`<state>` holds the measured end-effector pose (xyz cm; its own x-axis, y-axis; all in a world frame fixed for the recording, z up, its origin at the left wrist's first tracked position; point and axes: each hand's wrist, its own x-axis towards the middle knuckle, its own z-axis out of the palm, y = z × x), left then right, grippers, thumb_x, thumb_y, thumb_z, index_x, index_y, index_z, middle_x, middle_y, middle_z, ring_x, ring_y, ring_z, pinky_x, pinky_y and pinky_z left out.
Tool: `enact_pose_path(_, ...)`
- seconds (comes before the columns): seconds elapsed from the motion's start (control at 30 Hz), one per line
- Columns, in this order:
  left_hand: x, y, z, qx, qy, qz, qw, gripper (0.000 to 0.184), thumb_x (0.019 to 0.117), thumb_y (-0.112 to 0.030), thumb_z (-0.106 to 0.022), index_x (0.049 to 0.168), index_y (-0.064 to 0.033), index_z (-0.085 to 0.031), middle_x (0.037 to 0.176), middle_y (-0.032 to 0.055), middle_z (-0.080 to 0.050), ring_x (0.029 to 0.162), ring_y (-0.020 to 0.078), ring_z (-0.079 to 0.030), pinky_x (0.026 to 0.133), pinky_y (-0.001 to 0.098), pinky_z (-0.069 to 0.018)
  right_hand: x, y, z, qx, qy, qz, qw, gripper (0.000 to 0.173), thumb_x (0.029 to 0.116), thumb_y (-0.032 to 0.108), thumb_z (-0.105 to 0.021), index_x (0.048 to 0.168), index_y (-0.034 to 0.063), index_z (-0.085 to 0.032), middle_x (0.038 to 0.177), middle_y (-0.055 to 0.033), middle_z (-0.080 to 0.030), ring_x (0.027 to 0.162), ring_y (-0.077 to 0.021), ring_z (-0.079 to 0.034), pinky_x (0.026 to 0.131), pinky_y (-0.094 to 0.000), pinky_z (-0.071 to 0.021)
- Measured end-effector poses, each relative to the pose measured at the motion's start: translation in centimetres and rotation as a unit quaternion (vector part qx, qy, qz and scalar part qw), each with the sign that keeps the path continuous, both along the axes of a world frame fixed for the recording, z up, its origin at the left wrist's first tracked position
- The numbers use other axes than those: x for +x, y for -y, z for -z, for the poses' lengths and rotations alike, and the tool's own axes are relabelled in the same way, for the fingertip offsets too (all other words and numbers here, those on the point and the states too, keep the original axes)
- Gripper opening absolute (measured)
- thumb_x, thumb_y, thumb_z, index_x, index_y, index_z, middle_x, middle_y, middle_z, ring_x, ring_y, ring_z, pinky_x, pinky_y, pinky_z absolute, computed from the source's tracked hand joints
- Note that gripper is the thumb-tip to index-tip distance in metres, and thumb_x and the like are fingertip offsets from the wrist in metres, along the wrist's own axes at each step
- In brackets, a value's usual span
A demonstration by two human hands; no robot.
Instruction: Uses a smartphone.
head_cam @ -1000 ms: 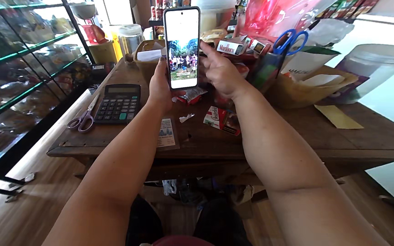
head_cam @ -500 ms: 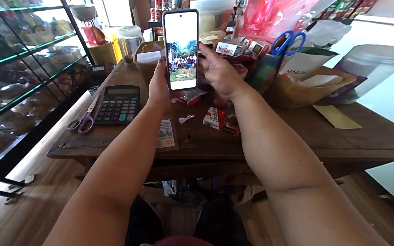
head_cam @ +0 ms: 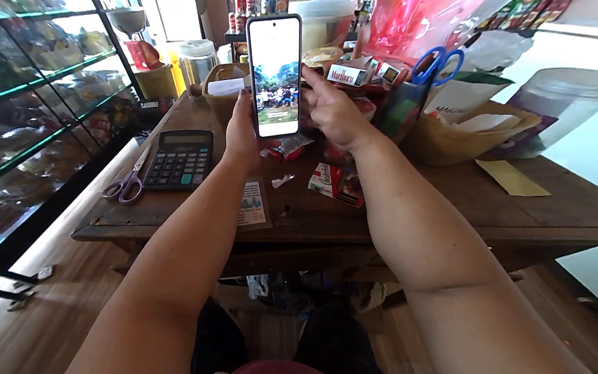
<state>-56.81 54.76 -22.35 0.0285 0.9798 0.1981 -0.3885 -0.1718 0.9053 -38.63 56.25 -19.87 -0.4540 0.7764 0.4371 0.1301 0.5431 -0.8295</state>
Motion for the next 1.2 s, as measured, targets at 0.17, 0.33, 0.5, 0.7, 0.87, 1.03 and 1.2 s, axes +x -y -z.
enact_pose_path(0.17,0.03,0.07,-0.02,-0.004,0.001,-0.005,1.0,0.063,0.1091,-0.054,-0.012,0.132,-0.0161,-0.056,0.119,0.0078,-0.068,0.096,0.0239,-0.07,0.064,0.0404,-0.0588,0.08,-0.23,0.05,0.005,0.002,-0.003,1.0,0.082,0.0897,-0.003,-0.042,0.165,0.0058,-0.009,0.155,-0.0125,-0.049,0.133,-0.0174,-0.057,0.105,-0.0368,-0.0533)
enact_pose_path(0.33,0.02,0.1,-0.08,-0.002,0.001,-0.002,1.0,0.063,0.1092,-0.053,-0.01,0.133,-0.0169,-0.056,0.119,0.0071,-0.069,0.096,0.0231,-0.07,0.062,0.0389,-0.0585,0.05,-0.19,0.02,0.004,0.004,0.001,1.0,0.082,0.0895,-0.003,-0.041,0.165,0.0065,-0.009,0.154,-0.0126,-0.05,0.132,-0.0175,-0.058,0.104,-0.0363,-0.0539)
enact_pose_path(0.5,0.04,0.14,-0.09,-0.002,0.001,-0.004,1.0,0.063,0.1091,-0.053,-0.01,0.131,-0.0168,-0.057,0.118,0.0069,-0.069,0.095,0.0231,-0.071,0.061,0.0388,-0.0584,0.06,-0.15,0.04,0.002,-0.001,-0.001,1.0,0.082,0.0897,-0.004,-0.041,0.165,0.0067,-0.01,0.153,-0.0126,-0.05,0.132,-0.0176,-0.058,0.104,-0.0366,-0.0537)
enact_pose_path(0.7,-0.01,0.02,0.01,0.002,-0.003,0.0,1.0,0.063,0.109,-0.053,-0.009,0.132,-0.0173,-0.056,0.121,0.0067,-0.069,0.098,0.0232,-0.07,0.064,0.0393,-0.0587,0.04,-0.19,0.06,0.005,-0.006,-0.009,1.0,0.081,0.09,-0.003,-0.041,0.164,0.0052,-0.009,0.153,-0.0137,-0.05,0.132,-0.0181,-0.058,0.105,-0.0364,-0.0534)
enact_pose_path(0.87,0.02,0.02,0.01,0.0,0.002,0.0,1.0,0.064,0.1086,-0.055,-0.01,0.133,-0.0176,-0.056,0.121,0.0072,-0.068,0.099,0.0241,-0.07,0.065,0.041,-0.0587,0.09,-0.15,0.06,0.002,-0.008,-0.01,1.0,0.082,0.0897,-0.004,-0.041,0.164,0.0053,-0.009,0.154,-0.0135,-0.049,0.133,-0.0179,-0.057,0.105,-0.0363,-0.0532)
enact_pose_path(1.03,-0.05,-0.1,0.07,0.003,-0.003,0.004,1.0,0.065,0.1086,-0.054,-0.009,0.134,-0.0174,-0.055,0.123,0.0076,-0.067,0.1,0.0245,-0.069,0.065,0.0413,-0.0587,0.03,-0.12,-0.02,0.003,-0.003,-0.002,1.0,0.082,0.0897,-0.003,-0.042,0.164,0.0053,-0.009,0.154,-0.0133,-0.05,0.133,-0.0176,-0.057,0.105,-0.0362,-0.0531)
enact_pose_path(1.2,-0.01,-0.07,0.07,-0.001,-0.002,0.001,1.0,0.065,0.1084,-0.055,-0.009,0.135,-0.0181,-0.055,0.123,0.0073,-0.068,0.099,0.0244,-0.069,0.065,0.0412,-0.0589,0.09,-0.29,0.12,0.01,0.001,-0.006,1.0,0.083,0.0884,-0.001,-0.042,0.164,0.005,-0.009,0.154,-0.0139,-0.049,0.133,-0.0185,-0.057,0.106,-0.0373,-0.0527)
